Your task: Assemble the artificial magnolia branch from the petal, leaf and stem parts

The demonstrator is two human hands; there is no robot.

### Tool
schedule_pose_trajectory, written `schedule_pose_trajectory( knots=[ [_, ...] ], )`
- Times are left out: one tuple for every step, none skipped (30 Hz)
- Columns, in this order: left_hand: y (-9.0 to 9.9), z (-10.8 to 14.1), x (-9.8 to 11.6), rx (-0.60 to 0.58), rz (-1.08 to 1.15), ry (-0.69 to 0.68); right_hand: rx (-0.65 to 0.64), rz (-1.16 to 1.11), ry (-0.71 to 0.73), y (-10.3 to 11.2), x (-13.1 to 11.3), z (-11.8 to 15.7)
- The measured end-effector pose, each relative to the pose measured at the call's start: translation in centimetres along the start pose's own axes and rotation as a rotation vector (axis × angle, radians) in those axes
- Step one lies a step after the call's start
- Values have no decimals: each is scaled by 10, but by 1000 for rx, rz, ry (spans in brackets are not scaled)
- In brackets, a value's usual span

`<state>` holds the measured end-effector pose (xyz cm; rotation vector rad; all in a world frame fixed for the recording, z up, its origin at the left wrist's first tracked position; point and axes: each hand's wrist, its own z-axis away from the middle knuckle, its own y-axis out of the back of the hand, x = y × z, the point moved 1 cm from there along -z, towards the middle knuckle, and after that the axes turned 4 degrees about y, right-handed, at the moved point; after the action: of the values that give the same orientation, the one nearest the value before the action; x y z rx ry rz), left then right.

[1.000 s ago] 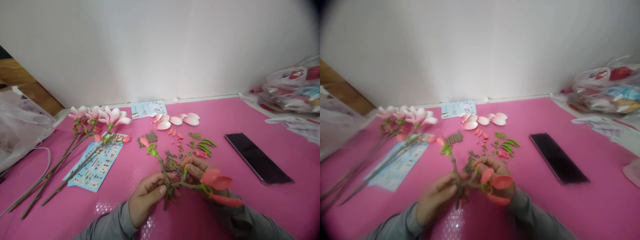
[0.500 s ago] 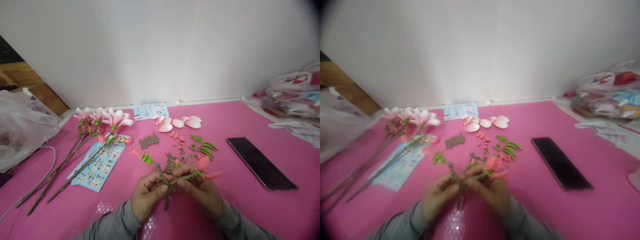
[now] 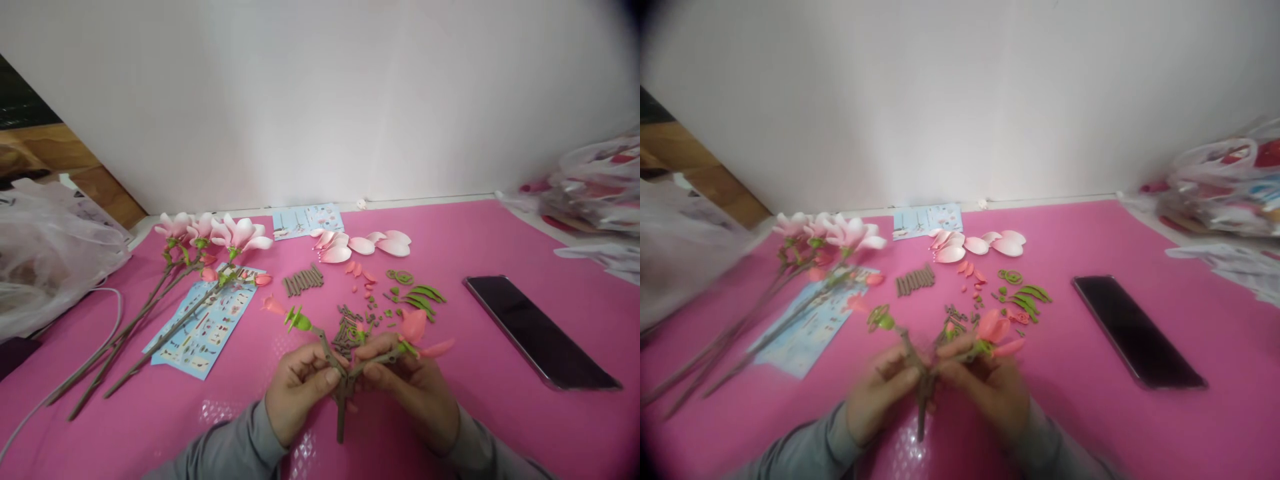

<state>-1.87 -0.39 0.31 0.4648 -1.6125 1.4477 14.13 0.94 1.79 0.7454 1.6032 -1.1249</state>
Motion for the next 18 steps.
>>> schedule_pose_trajectory(
  knots=[
    [0,-1,-1,-5,8,7,1,1,-2,0,0,0],
    [1,-1,-2,-15,16,15,2,2,-3,1,0,-1],
    [2,-2,-3,-29,22,25,7,5,-4,2,0,-1],
    [2,-2,-4,-43,24,37,19,8,-4,2,0,-2],
    [3,-3,-6,-54,23,53,29,10,-9,3,1,-2],
    [4,-3,-7,-64,22,69,38,9,-16,3,1,-2],
    [4,-3,-8,-72,22,86,43,3,-22,3,1,-2],
    [5,-3,-8,-78,25,101,43,-7,-26,3,1,-2],
    [5,-4,-9,-84,31,114,39,-20,-27,2,2,-2],
    [5,-4,-9,-86,39,122,32,-39,-24,1,1,-2],
    [5,-4,-9,-83,49,127,25,-64,-19,0,1,-2],
    [5,-4,-9,-76,54,128,14,-94,-14,-1,0,-2],
    [5,-3,-8,-67,56,128,-5,-124,-12,-2,0,-1],
    [5,-3,-8,-61,55,125,-26,-147,-10,-3,-1,-1],
    [5,-3,-8,-55,53,124,-43,-154,-6,-3,-2,-1],
    [5,-3,-8,-50,48,123,-47,-142,3,-2,-2,-1],
    [4,-3,-7,-44,42,122,-36,-110,14,-1,-3,-1],
    [4,-3,-7,-38,35,126,-13,-67,26,0,-4,-1]
  ],
)
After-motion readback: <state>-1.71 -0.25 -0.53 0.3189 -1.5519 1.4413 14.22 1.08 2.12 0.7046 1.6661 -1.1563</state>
